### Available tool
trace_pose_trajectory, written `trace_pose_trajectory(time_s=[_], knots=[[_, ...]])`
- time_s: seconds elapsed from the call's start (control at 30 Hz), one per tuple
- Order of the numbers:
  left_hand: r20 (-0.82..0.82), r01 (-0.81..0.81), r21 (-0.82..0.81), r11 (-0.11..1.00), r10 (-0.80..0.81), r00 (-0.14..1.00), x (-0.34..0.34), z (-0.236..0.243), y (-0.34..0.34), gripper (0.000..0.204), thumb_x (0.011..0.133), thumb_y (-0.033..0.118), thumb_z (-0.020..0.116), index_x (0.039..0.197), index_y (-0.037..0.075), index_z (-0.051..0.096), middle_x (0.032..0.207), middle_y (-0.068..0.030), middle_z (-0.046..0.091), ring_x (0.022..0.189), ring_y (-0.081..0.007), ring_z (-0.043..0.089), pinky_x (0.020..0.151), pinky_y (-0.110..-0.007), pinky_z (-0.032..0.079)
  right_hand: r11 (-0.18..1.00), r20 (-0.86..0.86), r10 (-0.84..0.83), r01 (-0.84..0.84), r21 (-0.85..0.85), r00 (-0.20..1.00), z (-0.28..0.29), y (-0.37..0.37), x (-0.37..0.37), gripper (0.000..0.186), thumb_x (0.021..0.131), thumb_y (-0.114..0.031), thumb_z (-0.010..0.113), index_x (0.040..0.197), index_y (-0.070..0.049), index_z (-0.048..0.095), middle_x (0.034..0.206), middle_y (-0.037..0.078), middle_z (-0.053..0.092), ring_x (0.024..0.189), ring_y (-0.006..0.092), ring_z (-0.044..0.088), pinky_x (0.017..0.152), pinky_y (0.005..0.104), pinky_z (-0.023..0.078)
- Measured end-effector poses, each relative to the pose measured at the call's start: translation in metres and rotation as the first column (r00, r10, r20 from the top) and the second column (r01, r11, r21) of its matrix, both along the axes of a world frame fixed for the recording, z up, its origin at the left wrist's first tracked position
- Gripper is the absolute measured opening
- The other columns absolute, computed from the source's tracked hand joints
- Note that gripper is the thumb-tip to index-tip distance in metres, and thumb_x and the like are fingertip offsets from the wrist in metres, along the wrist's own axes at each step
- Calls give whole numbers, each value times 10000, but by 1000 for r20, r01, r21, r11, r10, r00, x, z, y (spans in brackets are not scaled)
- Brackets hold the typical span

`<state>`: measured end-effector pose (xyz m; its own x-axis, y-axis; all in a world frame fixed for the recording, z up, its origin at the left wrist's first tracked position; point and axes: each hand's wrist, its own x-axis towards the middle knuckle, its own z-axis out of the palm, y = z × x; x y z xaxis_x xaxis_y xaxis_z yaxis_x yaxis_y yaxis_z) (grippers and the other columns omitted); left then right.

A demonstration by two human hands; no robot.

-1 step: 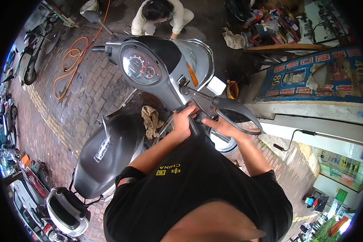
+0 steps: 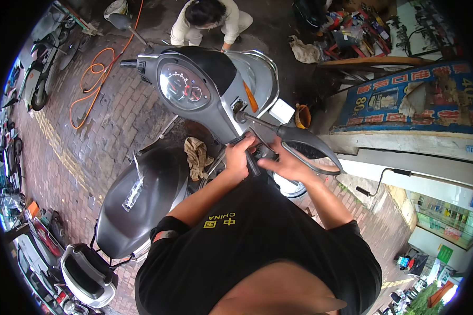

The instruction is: The person works on the front handlebar area of a scooter, repeatedly manipulating a small component near the right grip. Another person briefly pours liquid from a can into the scooter's fuel area. The person continues adjusting the handlebar component throughout the clip.

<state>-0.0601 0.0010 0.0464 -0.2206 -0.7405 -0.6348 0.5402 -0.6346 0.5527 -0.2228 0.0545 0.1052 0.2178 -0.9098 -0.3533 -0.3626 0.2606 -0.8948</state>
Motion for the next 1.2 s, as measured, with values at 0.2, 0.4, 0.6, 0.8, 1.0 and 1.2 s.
trace_pose_trajectory(time_s=[0.2, 0.4, 0.6, 0.8, 1.0, 1.2], knots=[[-77, 147, -9, 989, -147, 986, 10, -31, 0, 213, 906, 183, 661, 991, -10, 689, 903, -78, 694, 783, -194, 653, 708, -334, 527, 999, -234, 50, -48, 14, 971, 23, 4, 42, 1135, 811, -510, 765, 1531, 126, 162, 1424, 349, 471, 1317, 439, 513, 1094, 429, 428], [-37, 86, 53, 995, -84, 996, 7, -12, 1, 263, 858, 214, 712, 1052, 37, 694, 965, -54, 690, 854, -211, 646, 779, -383, 510, 999, -8, -21, 21, 48, 1000, 39, 1, 28, 868, 875, -391, 746, 1522, 13, 331, 1332, 217, 601, 1200, 321, 611, 1004, 397, 483], [9, 55, 21, 998, -55, 998, 5, -11, 4, 356, 822, 204, 741, 1112, 3, 694, 959, -61, 720, 876, -177, 658, 781, -338, 481, 999, -31, -47, 47, -20, 998, 3, 7, -3, 743, 898, -260, 757, 1449, 45, 364, 1295, 203, 625, 1240, 288, 583, 1057, 410, 438], [-42, 102, 20, 995, -101, 994, 10, -24, 2, 241, 849, 169, 711, 1025, 4, 702, 895, -80, 713, 788, -192, 652, 736, -341, 512, 989, -281, 106, -73, 127, 954, 41, 2, 33, 1115, 837, -480, 753, 1567, 66, 110, 1362, 321, 548, 1292, 413, 543, 1097, 398, 425], [-35, 143, 39, 989, -142, 989, 10, -18, 0, 223, 871, 171, 686, 1016, 3, 698, 935, -86, 710, 845, -206, 654, 788, -342, 516, 986, -292, 142, -111, 122, 946, 30, 4, 43, 1152, 816, -493, 761, 1561, 85, 99, 1349, 355, 536, 1240, 453, 570, 1076, 410, 455], [-67, 144, 32, 989, -141, 988, 7, -14, 1, 346, 875, 223, 673, 1167, 38, 672, 1090, -51, 698, 1019, -203, 646, 915, -378, 454, 998, -51, -24, 27, 63, 998, 41, -6, 3, 955, 837, -359, 798, 1513, 88, 293, 1502, 273, 429, 1408, 339, 420, 1158, 418, 329]])
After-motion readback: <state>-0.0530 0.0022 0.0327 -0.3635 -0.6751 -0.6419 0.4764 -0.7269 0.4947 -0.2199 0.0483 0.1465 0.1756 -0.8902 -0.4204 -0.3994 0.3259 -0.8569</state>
